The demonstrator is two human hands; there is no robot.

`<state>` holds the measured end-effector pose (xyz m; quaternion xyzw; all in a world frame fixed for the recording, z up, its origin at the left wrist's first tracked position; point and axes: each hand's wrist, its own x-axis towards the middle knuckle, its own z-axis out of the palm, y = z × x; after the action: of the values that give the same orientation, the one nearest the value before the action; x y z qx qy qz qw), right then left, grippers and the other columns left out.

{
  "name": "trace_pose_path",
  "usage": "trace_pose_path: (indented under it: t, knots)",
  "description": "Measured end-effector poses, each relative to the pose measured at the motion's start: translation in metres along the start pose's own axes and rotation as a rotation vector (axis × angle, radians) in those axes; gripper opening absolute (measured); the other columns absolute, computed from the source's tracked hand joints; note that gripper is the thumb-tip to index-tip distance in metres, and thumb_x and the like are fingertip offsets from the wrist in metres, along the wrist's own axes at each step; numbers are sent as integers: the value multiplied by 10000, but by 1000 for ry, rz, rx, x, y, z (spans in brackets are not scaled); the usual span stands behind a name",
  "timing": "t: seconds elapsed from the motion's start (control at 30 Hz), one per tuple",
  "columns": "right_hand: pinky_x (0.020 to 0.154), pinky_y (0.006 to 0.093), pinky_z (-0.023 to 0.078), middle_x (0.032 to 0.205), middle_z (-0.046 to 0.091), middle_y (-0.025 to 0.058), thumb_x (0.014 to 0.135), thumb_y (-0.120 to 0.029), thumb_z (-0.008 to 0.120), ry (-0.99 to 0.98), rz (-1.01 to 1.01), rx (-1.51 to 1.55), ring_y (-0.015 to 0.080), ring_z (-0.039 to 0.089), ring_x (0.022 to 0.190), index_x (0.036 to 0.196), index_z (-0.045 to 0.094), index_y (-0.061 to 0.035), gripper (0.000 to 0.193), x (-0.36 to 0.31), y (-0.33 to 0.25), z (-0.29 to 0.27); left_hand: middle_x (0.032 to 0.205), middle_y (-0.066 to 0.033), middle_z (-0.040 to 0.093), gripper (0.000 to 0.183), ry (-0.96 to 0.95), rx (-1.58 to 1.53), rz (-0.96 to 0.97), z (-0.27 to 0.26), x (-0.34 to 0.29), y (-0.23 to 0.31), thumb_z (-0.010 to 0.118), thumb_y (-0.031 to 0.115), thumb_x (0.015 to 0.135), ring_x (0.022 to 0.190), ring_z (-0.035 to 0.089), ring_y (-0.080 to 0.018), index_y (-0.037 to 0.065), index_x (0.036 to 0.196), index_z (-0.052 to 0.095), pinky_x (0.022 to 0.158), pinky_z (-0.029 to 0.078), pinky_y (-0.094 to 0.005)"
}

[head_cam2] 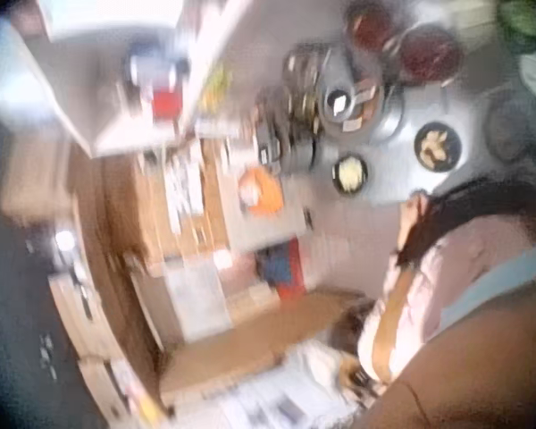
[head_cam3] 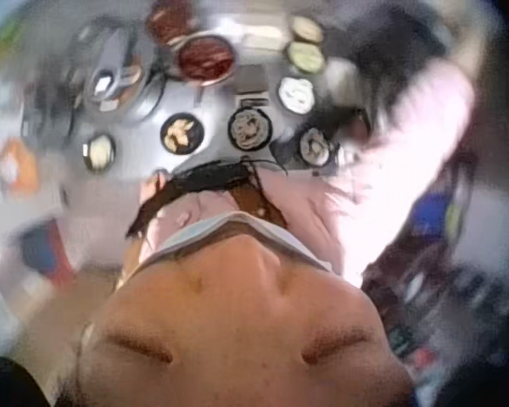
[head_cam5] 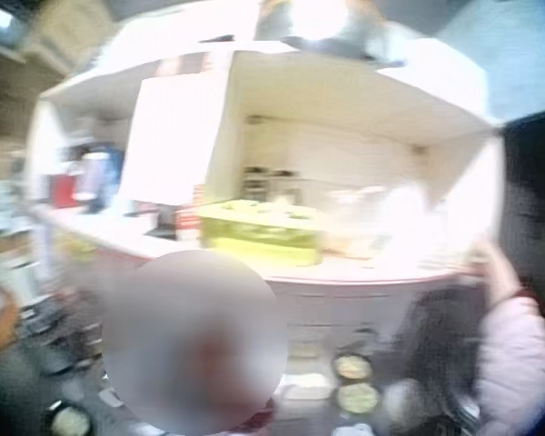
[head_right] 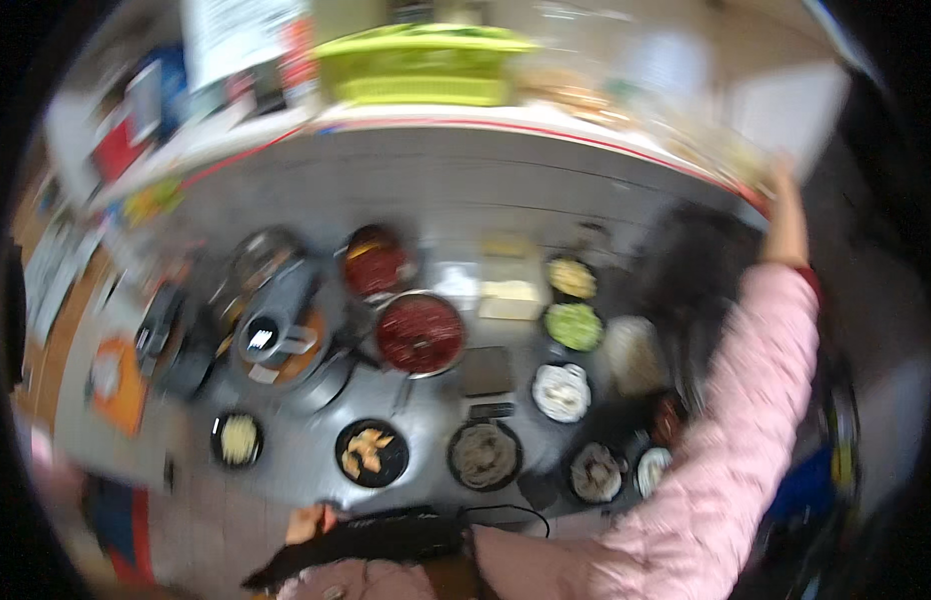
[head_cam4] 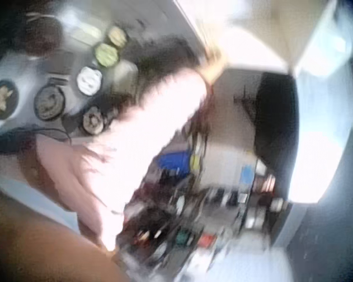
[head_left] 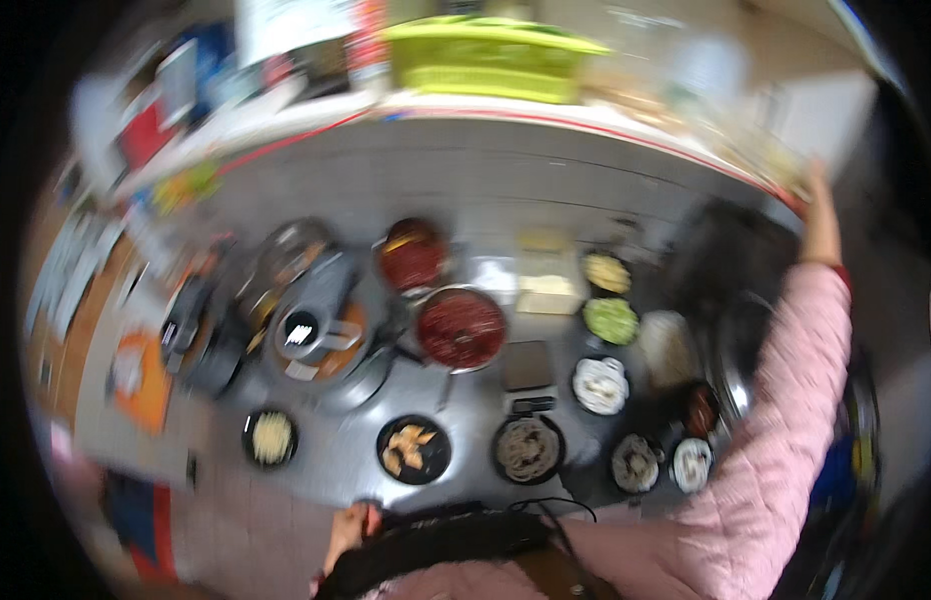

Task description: The person assembles multiple noodle dishes in a commercial kitchen. They place noodles into bowls, add sauce, and top with vegetables and other ingredients using chopsticks and a ladle. The person also handles a printed receipt and a mobile phone during the process.

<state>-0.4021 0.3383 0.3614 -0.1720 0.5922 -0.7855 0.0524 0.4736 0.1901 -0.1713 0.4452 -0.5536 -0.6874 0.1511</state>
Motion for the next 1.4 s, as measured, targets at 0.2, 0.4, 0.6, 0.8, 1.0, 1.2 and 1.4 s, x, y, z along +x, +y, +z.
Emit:
trace_pose_path:
  t: [0.2,0.4,0.6,0.8,1.0,1.2,1.4]
  knots:
    - [405,245,432,599,516,7,822,-815,426,199,6,-129,136,506,453,922,613,-83,763,117,35,-41,849,-84,699,214,232,-268,-242,14,-2,-2,505,136,1007,685,657,-144,-17,1002,655,651,551,-266]
    - [616,264,468,963,653,69,900,-720,414,442,-218,-181,169,607,762,1179,611,-16,783,98,49,-104,848,-62,695,279,251,-204,-248,1,-7,0,595,268,981,706,661,-143,-2,1000,660,651,551,-262]
    - [605,226,331,762,445,-55,954,-489,579,369,-253,-206,68,382,651,988,657,-37,459,-103,124,-26,643,-16,603,431,440,92,-205,-38,-8,-5,556,374,986,602,555,-120,8,781,656,565,452,-308]
    - [387,252,213,504,311,-77,995,-482,493,-90,-13,-19,56,292,408,664,429,-200,439,-363,223,120,594,-76,579,515,625,45,-203,-117,-7,-9,428,404,1025,472,529,-185,-10,775,603,475,428,-371]
    - [358,248,268,575,365,-49,1027,-409,449,-244,265,-32,70,336,425,1014,539,-122,301,-602,323,267,626,-15,433,310,494,70,-28,-241,-21,-34,393,295,1037,473,408,-137,37,933,529,432,347,-320]
    - [430,239,336,609,391,-46,1044,-171,402,-809,236,-22,67,367,490,1196,428,-156,155,-791,329,427,690,5,390,233,216,-411,-24,-324,-49,26,421,174,1007,514,392,-106,22,1161,506,444,336,-277]
    - [947,447,452,1096,578,175,875,-83,588,-1323,-867,-179,337,579,1030,1092,561,-9,231,-884,283,532,1014,-93,601,306,-265,-846,158,-305,-6,123,494,122,975,887,592,-203,34,1268,509,768,504,-344]
